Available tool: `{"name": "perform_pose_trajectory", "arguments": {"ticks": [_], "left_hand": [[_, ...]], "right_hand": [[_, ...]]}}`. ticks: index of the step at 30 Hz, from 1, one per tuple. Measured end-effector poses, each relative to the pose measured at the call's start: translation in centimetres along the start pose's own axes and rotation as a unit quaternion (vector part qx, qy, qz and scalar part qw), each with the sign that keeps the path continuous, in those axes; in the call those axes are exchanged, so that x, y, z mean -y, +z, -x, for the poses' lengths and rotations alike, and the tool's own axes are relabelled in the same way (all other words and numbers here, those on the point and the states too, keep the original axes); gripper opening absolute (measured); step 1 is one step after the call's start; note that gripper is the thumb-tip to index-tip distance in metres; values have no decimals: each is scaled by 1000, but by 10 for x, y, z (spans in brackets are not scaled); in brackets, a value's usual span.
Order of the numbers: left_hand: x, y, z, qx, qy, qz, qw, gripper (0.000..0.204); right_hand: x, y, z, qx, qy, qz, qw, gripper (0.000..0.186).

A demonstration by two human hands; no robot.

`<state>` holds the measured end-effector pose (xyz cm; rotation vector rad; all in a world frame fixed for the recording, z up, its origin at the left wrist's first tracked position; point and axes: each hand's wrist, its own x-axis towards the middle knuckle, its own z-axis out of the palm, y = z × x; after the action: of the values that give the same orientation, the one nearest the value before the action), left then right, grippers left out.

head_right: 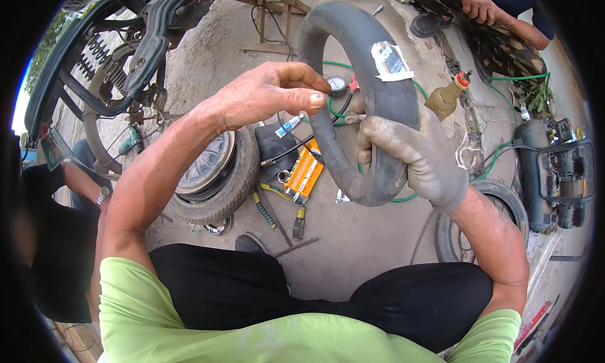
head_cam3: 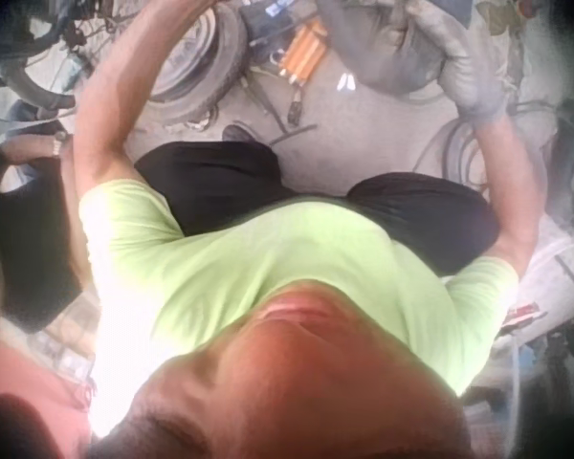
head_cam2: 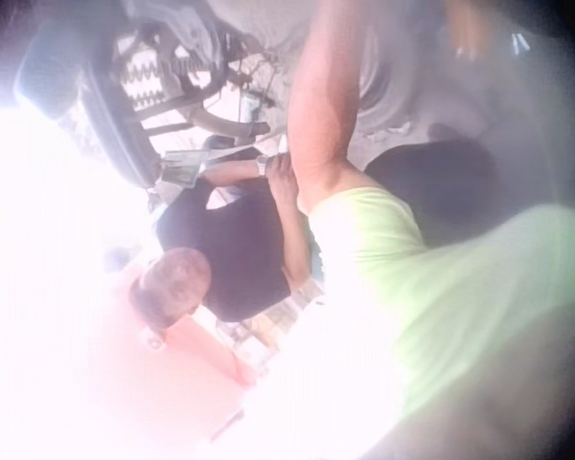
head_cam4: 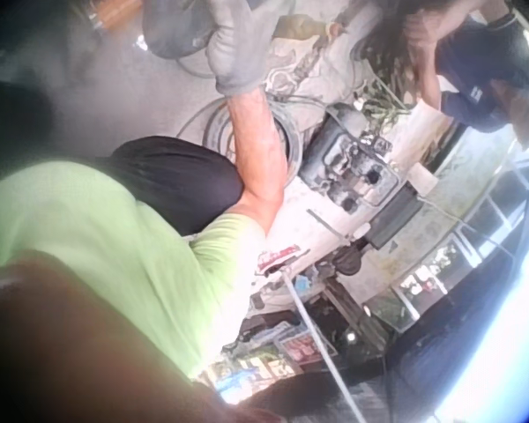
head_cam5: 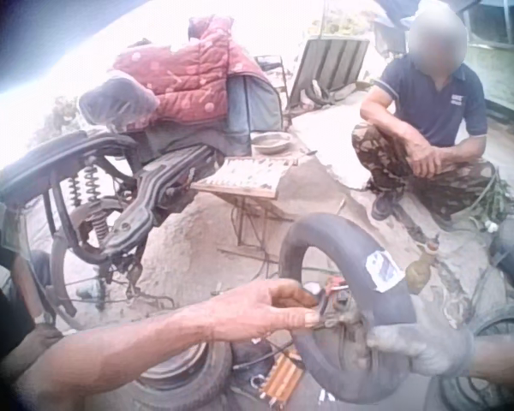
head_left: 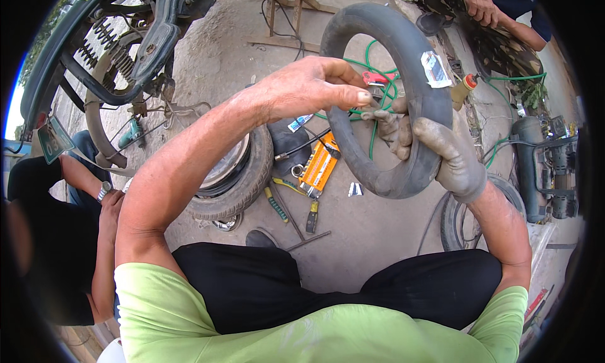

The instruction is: The person applies glue to a motorcycle inner tube, places a patch over the puncture, and uses a tool to press the patch firmly into place. The person then inspects the repaired area.

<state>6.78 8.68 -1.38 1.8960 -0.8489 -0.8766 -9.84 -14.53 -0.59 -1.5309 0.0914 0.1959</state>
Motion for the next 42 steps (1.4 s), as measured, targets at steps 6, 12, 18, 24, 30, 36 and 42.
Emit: {"name": "perform_pose_trajectory", "arguments": {"ticks": [6, 12, 18, 24, 30, 36, 42], "left_hand": [[86, 30, 50, 14, -110, 94, 989, 49], [216, 154, 109, 111, -152, -89, 978, 37], [256, 203, 124, 118, -41, -194, 973, 43], [271, 222, 119, 119, -12, -268, 956, 43], [254, 209, 114, 113, 122, -191, 968, 50], [214, 178, 110, 59, -53, 232, 969, 43], [230, 169, 100, -76, -93, 339, 933, 42]], "right_hand": [[1, -7, 6, 25, 35, 2, 999, 71], [-4, -6, 6, 38, 85, -61, 994, 61], [-42, -7, -7, 34, 139, -194, 970, 88], [-79, -27, -25, 116, 134, -419, 891, 64], [-136, -22, -37, 36, 243, -173, 954, 51], [-176, 9, -49, 105, 198, 214, 951, 54], [-190, 18, -53, 167, 160, 280, 932, 50]]}}
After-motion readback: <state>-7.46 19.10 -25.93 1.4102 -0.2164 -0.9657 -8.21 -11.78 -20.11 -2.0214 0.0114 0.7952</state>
